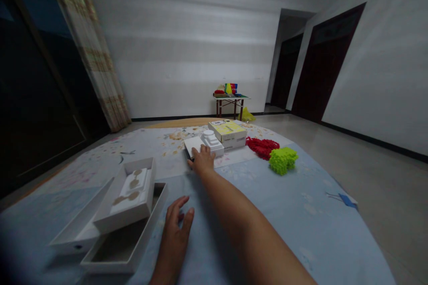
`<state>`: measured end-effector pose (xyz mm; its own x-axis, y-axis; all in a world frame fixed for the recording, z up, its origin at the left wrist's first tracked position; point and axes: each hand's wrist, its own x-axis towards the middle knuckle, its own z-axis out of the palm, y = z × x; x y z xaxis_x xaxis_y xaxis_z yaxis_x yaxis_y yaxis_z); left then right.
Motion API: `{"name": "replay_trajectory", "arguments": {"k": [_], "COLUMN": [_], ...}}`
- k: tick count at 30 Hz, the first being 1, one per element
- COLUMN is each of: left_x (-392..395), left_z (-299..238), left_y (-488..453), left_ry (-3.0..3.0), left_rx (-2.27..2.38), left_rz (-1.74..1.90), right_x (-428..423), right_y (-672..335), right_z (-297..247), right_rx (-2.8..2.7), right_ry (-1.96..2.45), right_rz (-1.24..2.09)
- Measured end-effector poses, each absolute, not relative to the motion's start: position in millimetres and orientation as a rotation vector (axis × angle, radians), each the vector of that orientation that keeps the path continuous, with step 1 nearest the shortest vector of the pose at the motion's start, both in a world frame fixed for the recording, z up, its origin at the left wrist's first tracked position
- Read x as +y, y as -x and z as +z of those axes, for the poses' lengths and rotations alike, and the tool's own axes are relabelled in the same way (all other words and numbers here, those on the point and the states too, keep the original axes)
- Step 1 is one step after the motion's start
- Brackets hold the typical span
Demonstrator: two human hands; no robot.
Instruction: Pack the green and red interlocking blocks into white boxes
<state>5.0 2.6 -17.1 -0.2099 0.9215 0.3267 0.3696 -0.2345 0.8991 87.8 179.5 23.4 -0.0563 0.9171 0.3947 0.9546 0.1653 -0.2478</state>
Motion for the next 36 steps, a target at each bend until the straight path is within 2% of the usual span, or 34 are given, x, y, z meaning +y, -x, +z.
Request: {"name": "replay_trajectory", "arguments": {"k": [10,19,23,28,31,36], "left_x": [0.9,1.4,0.6,0.4,2.4,1.2], "left_z": [-15.1,-15.9,-13.6,-11.3,-13.2,-11.9], "left_y": [-4.6,-5.4,-5.5,-4.8,-3.7,-4.3], "left_ry": [-1.551,-1.555,-1.566,-1.548,-1.555,-1.552], "left_rx": [1.529,1.534,1.539,1.543,1.525,1.489], "left_rz": [1.454,1.440,1.414,1.432,1.472,1.490], "right_x": [180.2,193.3,188.8,144.2,111.5,85.9], "right_y": [-92.9,-90.3,-87.1,-85.3,-90.6,-120.2], "right_z": [28.8,29.0,34.3,35.5,25.1,11.3], "right_rx": [-2.354,-2.355,-2.344,-2.335,-2.335,-2.203], "right_ry": [1.462,1.512,1.543,1.190,1.029,1.074], "right_rz": [-0.333,-0.340,-0.297,-0.272,-0.148,0.078]}}
